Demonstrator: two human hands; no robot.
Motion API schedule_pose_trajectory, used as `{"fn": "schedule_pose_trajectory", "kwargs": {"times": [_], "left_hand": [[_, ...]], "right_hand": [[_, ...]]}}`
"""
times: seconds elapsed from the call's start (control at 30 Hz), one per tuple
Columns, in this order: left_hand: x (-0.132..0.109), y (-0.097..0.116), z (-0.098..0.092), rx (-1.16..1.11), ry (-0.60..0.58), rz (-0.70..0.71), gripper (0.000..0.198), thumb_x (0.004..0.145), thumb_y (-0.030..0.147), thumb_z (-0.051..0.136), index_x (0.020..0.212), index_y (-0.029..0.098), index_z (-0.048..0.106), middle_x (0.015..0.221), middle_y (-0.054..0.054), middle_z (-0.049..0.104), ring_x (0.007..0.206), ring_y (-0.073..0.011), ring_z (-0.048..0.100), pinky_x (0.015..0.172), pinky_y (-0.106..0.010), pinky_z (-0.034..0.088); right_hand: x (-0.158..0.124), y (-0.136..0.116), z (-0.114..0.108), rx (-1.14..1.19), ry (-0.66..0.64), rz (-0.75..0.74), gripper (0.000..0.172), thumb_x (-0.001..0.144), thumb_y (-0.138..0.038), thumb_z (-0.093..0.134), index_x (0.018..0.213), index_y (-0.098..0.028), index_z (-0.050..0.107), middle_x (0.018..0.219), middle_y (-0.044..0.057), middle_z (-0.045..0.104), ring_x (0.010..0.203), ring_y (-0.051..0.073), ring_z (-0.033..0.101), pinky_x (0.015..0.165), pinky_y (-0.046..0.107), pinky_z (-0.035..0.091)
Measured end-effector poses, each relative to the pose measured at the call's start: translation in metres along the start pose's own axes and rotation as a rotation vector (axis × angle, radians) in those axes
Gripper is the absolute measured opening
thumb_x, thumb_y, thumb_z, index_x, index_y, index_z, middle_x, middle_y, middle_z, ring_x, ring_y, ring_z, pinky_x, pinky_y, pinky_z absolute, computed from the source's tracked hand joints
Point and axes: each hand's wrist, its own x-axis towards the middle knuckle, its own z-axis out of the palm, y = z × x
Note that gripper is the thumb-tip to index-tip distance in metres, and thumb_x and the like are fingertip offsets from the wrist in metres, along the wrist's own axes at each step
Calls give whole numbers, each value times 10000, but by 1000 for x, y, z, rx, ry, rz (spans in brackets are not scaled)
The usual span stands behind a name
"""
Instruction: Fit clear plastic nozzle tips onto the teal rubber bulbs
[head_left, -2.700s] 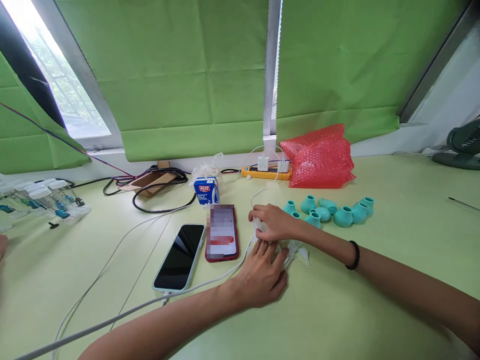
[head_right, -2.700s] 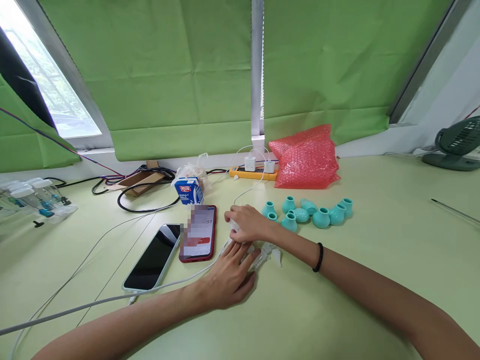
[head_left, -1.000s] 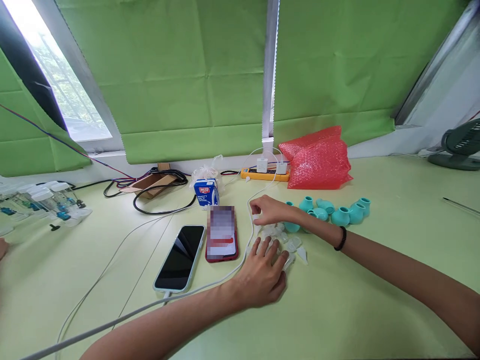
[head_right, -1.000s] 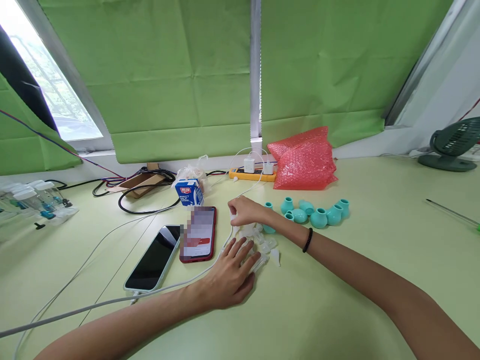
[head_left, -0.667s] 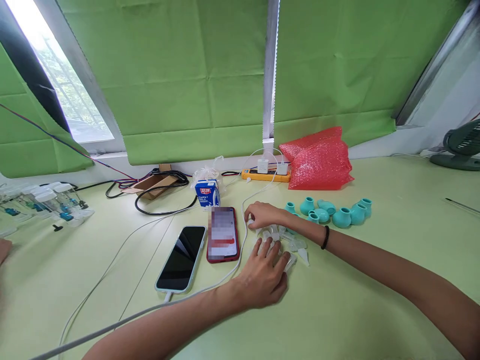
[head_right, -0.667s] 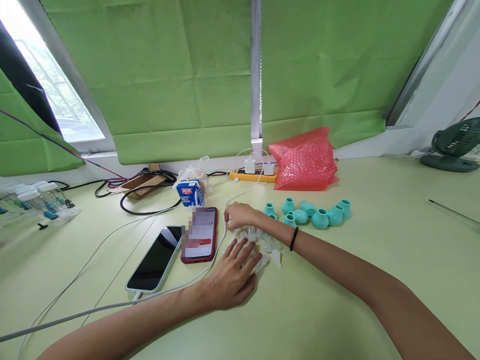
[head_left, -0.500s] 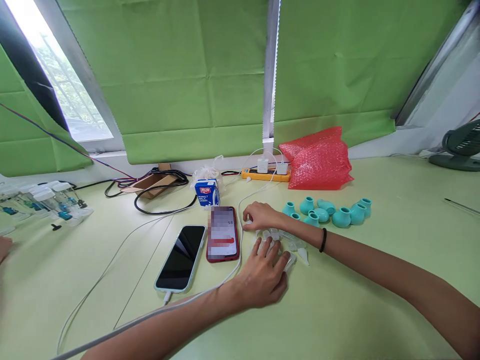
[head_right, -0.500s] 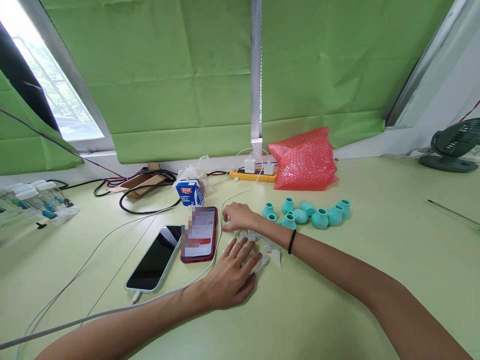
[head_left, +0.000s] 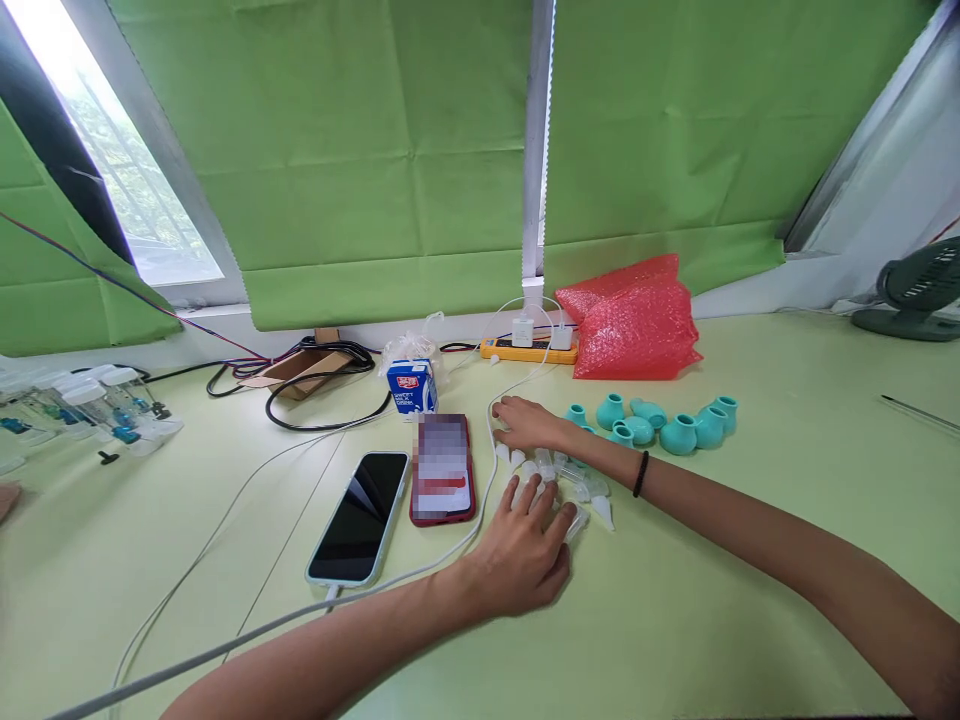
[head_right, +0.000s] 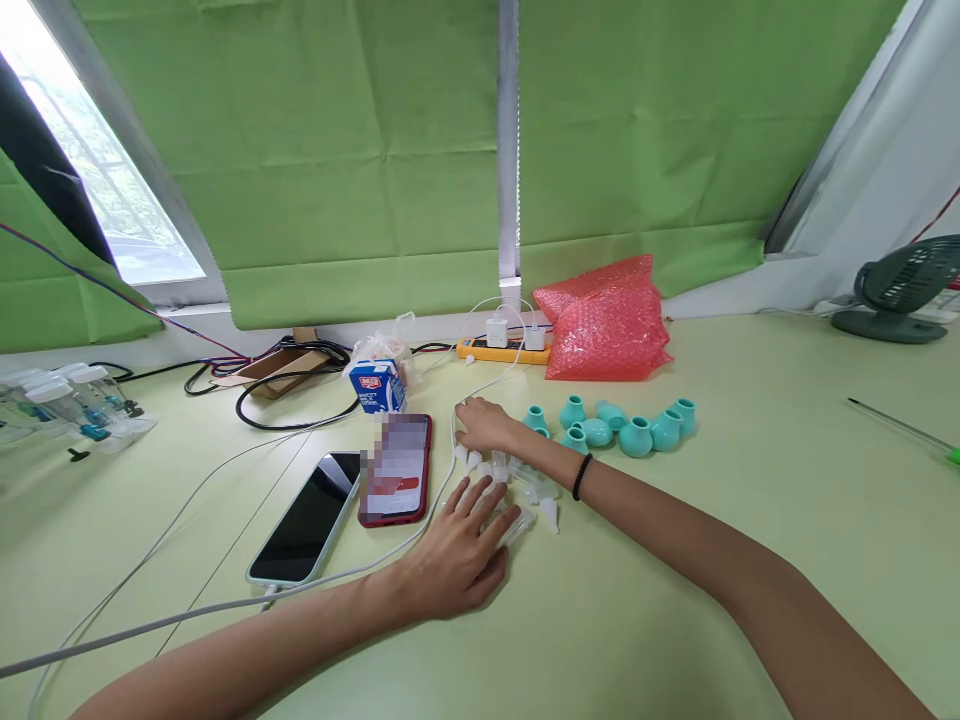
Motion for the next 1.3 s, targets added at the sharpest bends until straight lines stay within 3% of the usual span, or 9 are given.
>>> {"fn": "schedule_pose_trajectory", "kwargs": {"times": [0.23, 0.37, 0.43, 0.5, 0.57, 0.73, 0.93, 1.13, 1.3], "left_hand": [[-1, 1, -1, -12, 4, -43, 414, 779, 291, 381, 1168, 150, 387, 1249, -149, 383, 1163, -315, 303, 937, -512, 233], [-1, 3, -1, 7, 18, -119, 404, 793, 310, 365, 1161, 143, 393, 1256, -158, 378, 1170, -322, 294, 927, -527, 231], [-1, 2, 2, 26, 18, -143, 432, 810, 325, 338, 1188, 118, 366, 1255, -170, 384, 1183, -324, 282, 934, -521, 224], [-1, 1, 5, 52, 21, -157, 472, 821, 338, 315, 1217, 81, 331, 1264, -186, 376, 1203, -332, 253, 944, -515, 213], [0, 0, 8, 76, 32, -162, 493, 826, 326, 304, 1235, 50, 301, 1289, -202, 343, 1223, -340, 211, 952, -511, 204], [1, -2, 7, 54, 28, -138, 466, 784, 196, 363, 1222, 44, 316, 1331, -220, 258, 1242, -337, 156, 956, -507, 221], [4, -5, 11, 20, 66, -179, 325, 772, 153, 408, 1090, 122, 468, 1272, -159, 386, 1207, -334, 257, 940, -529, 262], [4, -9, 16, 56, 108, -159, 450, 737, 133, 452, 1183, 168, 404, 1265, -147, 390, 1176, -362, 278, 898, -565, 280], [4, -8, 11, 37, 135, -174, 357, 753, 147, 437, 1109, 150, 463, 1258, -137, 391, 1177, -351, 258, 910, -546, 281]], "right_hand": [[-14, -8, -12, -4, -70, -138, 197, 766, -155, 416, 795, -104, 604, 810, 136, 616, 798, 229, 577, 671, 293, 427], [-37, -11, -23, 43, -53, -237, 236, 803, -135, 368, 891, -125, 587, 881, 93, 621, 858, 186, 567, 757, 279, 431], [-57, -10, -23, 83, 35, -261, 280, 821, -120, 335, 1019, -130, 533, 1028, 87, 580, 965, 170, 525, 823, 278, 419], [-81, -9, -17, 149, 235, -283, 307, 839, -135, 314, 1091, -124, 489, 1133, 99, 524, 1070, 181, 459, 887, 319, 397], [-104, -6, -7, 166, 355, -313, 305, 846, -155, 321, 1104, -123, 480, 1128, 108, 530, 1090, 198, 445, 926, 377, 371], [-134, 2, 18, 91, 376, -340, 301, 810, -100, 375, 1084, -85, 496, 1144, 153, 514, 1113, 235, 425, 916, 405, 391], [-137, 6, 16, 200, 518, -355, 229, 780, -63, 394, 936, -119, 553, 973, 118, 588, 988, 201, 502, 850, 373, 430], [-149, -3, 4, 266, 372, -323, 275, 709, -260, 539, 958, -145, 554, 806, 85, 574, 820, 212, 508, 731, 375, 419], [-147, -2, 4, 239, 306, -261, 188, 704, -215, 533, 879, -159, 573, 765, 69, 572, 788, 200, 504, 727, 363, 391]]}}
